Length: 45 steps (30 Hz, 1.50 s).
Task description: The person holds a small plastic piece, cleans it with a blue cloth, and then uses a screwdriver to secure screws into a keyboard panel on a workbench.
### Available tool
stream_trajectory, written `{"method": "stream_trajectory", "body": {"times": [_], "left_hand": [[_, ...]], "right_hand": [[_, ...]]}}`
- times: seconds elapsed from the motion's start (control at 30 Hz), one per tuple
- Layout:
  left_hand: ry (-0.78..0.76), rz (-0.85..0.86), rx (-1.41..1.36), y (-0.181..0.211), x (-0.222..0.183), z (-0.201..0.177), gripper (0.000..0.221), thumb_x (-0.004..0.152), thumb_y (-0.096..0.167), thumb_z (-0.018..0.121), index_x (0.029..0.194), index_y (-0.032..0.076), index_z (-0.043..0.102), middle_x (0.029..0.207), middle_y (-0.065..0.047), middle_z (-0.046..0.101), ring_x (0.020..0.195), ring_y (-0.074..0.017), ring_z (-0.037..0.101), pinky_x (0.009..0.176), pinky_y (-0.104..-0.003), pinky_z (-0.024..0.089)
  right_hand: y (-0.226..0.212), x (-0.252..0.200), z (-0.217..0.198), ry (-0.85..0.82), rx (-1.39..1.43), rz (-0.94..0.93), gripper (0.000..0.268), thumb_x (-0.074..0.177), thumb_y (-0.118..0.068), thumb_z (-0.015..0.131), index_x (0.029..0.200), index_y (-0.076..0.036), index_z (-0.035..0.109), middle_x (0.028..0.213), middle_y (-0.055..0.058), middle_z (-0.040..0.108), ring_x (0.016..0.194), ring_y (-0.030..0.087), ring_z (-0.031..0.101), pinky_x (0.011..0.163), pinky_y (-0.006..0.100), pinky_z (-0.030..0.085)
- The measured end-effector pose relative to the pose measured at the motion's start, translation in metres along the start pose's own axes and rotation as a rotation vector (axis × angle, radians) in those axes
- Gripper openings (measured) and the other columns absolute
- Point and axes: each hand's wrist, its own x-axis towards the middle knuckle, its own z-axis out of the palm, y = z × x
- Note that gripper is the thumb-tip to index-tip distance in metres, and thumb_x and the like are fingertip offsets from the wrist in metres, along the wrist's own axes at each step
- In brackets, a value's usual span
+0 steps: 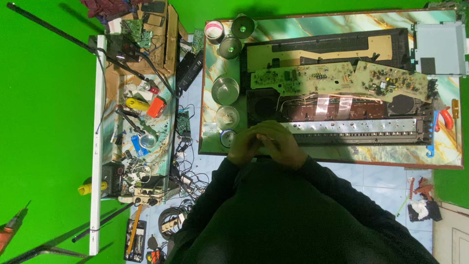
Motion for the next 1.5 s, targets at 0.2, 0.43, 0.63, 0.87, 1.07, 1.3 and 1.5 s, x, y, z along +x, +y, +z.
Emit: {"method": "stream_trajectory", "body": {"times": [0.2,0.43,0.63,0.87,1.07,1.3,1.5], "left_hand": [[0.02,0.067,0.089,0.028,0.007,-0.002,0.029,0.088,0.007,0.067,0.117,0.006,0.067,0.098,-0.017,0.07,0.087,-0.0349,0.068,0.074,-0.038,0.053],[0.053,0.061,0.161,0.039,0.01,-0.006,0.03,0.09,0.007,0.067,0.12,0.01,0.066,0.103,-0.012,0.071,0.092,-0.0335,0.07,0.083,-0.042,0.055],[0.024,0.067,0.212,0.039,0.015,0.0,0.038,0.079,0.003,0.07,0.117,0.005,0.067,0.105,-0.02,0.068,0.097,-0.0403,0.066,0.085,-0.045,0.053],[0.098,0.162,0.179,0.029,0.008,0.002,0.035,0.089,0.004,0.067,0.124,0.005,0.066,0.117,-0.017,0.072,0.111,-0.0386,0.068,0.101,-0.048,0.054],[0.074,0.083,0.305,0.031,0.012,0.0,0.032,0.08,0.008,0.075,0.111,0.005,0.069,0.103,-0.017,0.07,0.097,-0.0396,0.067,0.082,-0.045,0.055],[0.041,0.03,0.132,0.037,0.012,-0.003,0.027,0.089,0.009,0.074,0.116,0.007,0.071,0.109,-0.013,0.073,0.101,-0.0339,0.071,0.084,-0.039,0.057],[0.039,0.039,0.18,0.036,0.01,0.015,0.042,0.078,0.006,0.078,0.119,0.006,0.069,0.111,-0.014,0.073,0.101,-0.0338,0.07,0.084,-0.038,0.057]], "right_hand": [[-0.006,-0.005,-0.004,0.082,0.028,0.196,0.032,0.089,-0.013,0.076,0.117,-0.002,0.069,0.113,0.015,0.072,0.105,0.03,0.07,0.092,0.039,0.055],[0.0,-0.006,-0.002,0.072,-0.027,0.007,0.029,0.094,-0.007,0.071,0.123,-0.003,0.068,0.12,0.018,0.069,0.113,0.034,0.067,0.097,0.04,0.054],[0.013,-0.018,-0.001,0.093,0.013,0.12,0.027,0.092,-0.01,0.074,0.118,-0.004,0.068,0.115,0.014,0.071,0.107,0.029,0.069,0.092,0.039,0.056],[0.003,-0.015,-0.009,0.036,-0.054,0.072,0.036,0.092,-0.01,0.072,0.126,-0.003,0.067,0.125,0.02,0.065,0.114,0.034,0.065,0.093,0.04,0.054],[0.0,-0.009,-0.011,-0.006,0.042,0.148,0.031,0.094,-0.016,0.073,0.122,-0.005,0.069,0.126,0.015,0.07,0.119,0.028,0.066,0.098,0.04,0.055],[0.008,-0.015,-0.006,-0.005,-0.028,0.115,0.033,0.09,-0.012,0.073,0.122,-0.003,0.07,0.118,0.02,0.064,0.106,0.035,0.065,0.088,0.04,0.055],[0.035,-0.028,0.011,0.098,0.026,0.328,0.033,0.089,-0.014,0.078,0.119,-0.004,0.067,0.11,0.012,0.073,0.1,0.028,0.072,0.088,0.038,0.058]]}}
